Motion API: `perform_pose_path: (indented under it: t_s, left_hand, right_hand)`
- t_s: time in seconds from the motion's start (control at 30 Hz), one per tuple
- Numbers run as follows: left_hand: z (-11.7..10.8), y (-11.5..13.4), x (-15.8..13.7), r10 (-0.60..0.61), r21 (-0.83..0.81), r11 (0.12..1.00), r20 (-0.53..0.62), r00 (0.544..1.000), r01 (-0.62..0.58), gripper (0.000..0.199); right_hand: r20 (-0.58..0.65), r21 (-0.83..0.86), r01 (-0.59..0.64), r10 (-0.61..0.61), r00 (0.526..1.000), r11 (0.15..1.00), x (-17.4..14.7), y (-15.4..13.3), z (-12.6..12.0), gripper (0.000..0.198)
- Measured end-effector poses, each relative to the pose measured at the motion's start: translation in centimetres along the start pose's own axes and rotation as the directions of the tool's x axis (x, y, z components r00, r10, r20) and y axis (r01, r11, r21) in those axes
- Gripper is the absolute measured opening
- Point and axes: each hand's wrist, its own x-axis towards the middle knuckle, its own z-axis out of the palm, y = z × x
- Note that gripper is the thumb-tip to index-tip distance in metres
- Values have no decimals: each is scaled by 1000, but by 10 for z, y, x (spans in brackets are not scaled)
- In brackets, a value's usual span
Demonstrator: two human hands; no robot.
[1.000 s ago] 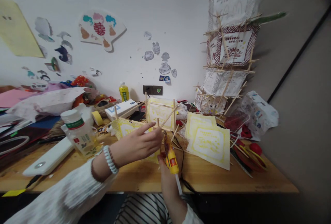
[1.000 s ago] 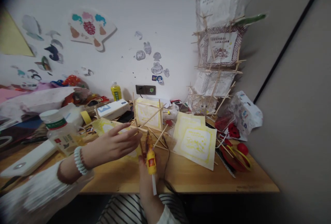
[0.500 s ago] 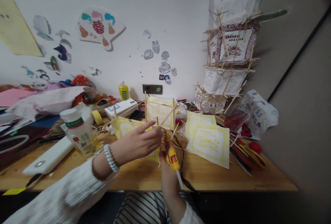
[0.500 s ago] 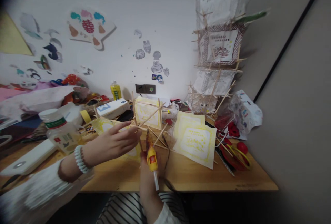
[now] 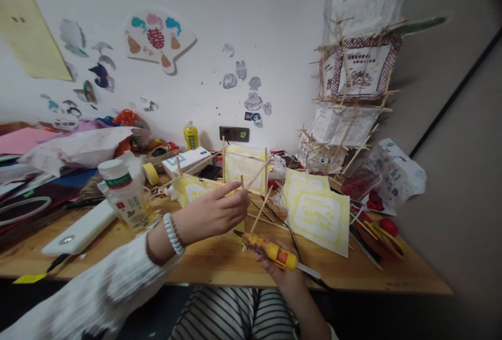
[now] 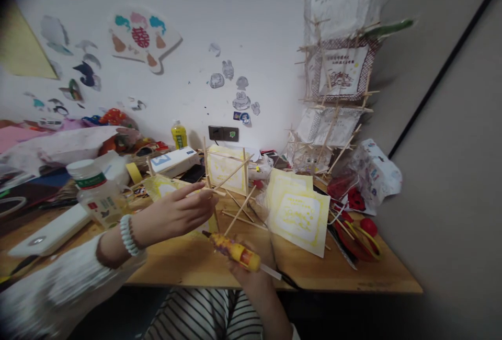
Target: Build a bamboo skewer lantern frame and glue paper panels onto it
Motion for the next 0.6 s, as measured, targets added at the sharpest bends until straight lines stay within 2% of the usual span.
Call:
perform_pose_path:
  t_s: [0.13, 0.23, 0.47, 0.6]
  left_hand:
    - [1, 0, -1, -8, -26, 1000, 15, 1000, 8, 12]
    - [1, 0, -1, -8, -32, 999, 11, 1000, 8, 10]
    - [0, -1, 0, 13, -2, 1000, -25, 1000, -13, 15]
    - [-1, -1, 1, 8, 8, 1000, -18, 1000, -8, 14]
  right_hand:
    - [-27, -101, 65, -68, 997, 993, 3, 4, 10, 33]
    - [-64, -159, 29, -40, 997, 987, 7, 6, 14, 37]
    - [-28, -135, 6, -10, 1000, 991, 8, 0, 5, 32]
    - [-27, -68, -24, 22, 999, 997, 7, 5, 3, 33]
